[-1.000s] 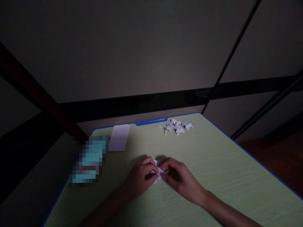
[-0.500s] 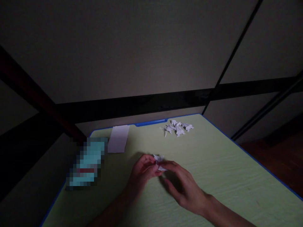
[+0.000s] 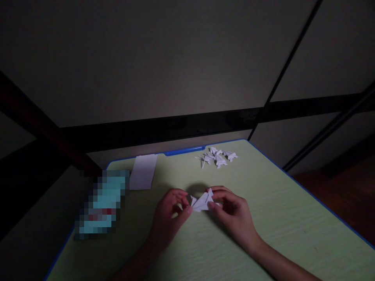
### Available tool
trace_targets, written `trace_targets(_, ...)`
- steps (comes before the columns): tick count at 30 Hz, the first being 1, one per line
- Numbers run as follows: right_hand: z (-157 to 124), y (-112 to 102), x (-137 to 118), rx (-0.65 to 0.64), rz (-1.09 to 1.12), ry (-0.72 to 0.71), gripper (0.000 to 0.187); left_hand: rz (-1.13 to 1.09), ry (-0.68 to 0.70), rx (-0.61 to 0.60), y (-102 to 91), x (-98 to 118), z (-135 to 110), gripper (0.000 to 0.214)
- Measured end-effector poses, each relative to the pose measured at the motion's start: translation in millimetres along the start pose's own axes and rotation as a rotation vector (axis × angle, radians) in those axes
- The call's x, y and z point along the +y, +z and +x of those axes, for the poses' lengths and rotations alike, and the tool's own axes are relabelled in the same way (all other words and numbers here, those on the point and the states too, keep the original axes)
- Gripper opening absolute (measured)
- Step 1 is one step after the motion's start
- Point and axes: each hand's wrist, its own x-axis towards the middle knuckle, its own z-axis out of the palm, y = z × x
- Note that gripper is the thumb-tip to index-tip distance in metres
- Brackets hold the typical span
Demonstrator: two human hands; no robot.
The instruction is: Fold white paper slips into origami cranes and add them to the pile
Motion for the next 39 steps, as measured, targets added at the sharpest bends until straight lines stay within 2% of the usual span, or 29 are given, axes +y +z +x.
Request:
trace_targets(1,1.4,0.0,0.3,0.014,0.061,0.051,0.003,0.053,0.023,0.030,-0.4,-0.1,0.8,0.019)
trace_targets(3,3.0,0.8,0.0,0.018,0.159,0.131,0.004,0.048,0.012,-0.035,0.5,-1.6,1.8,0.016)
trace_targets(5,2.8,2.5,-0.9,0.002,0.215,0.174,0.006,-0.008,-0.060,-0.117,3.2,-3.6,2.0,0.017)
trace_targets(8,0.5,5.4,-2.1,-0.026,0.214,0.171,0.006,-0.032,-0.180,-0.171,8.1,-3.4,0.3,0.016)
trace_targets(11,-1.8,7.5,-2.5,-0.063,0.167,0.166,0.007,-0.002,-0.221,-0.178,10.2,-0.1,-3.1,0.013)
trace_targets(16,-3.4,9.1,-3.7,-0.112,0.144,0.225,0.012,0.057,-0.177,-0.160,9.1,1.9,-6.6,0.014)
trace_targets(20,-3.8,9.4,-5.4,-0.099,0.168,0.258,0.011,0.059,-0.090,-0.138,8.8,0.5,-5.2,0.013)
trace_targets(27,-5.3,9.2,-5.8,-0.100,0.247,0.320,0.010,-0.023,-0.150,-0.195,7.2,-0.8,-4.8,0.016)
trace_targets(32,-6.9,10.3,-2.2,-0.163,0.356,0.420,0.013,-0.035,-0.046,-0.222,7.2,2.1,-5.5,0.011)
trace_targets(33,-6.9,9.2,-2.8,-0.173,0.319,0.378,0.012,-0.011,-0.006,-0.223,6.9,2.7,-5.0,0.010)
trace_targets(35,-6.7,4.3,-5.7,-0.186,0.129,0.163,0.007,0.083,0.094,-0.204,4.7,3.6,-3.2,0.006)
trace_targets(37,-6.3,-3.6,-8.8,-0.222,-0.177,-0.185,0.005,0.224,0.200,-0.160,0.0,4.0,-0.3,0.014)
trace_targets(39,-5.6,-11.6,-9.9,-0.341,-0.441,-0.565,0.010,0.363,0.288,-0.120,-6.2,3.2,2.7,0.035)
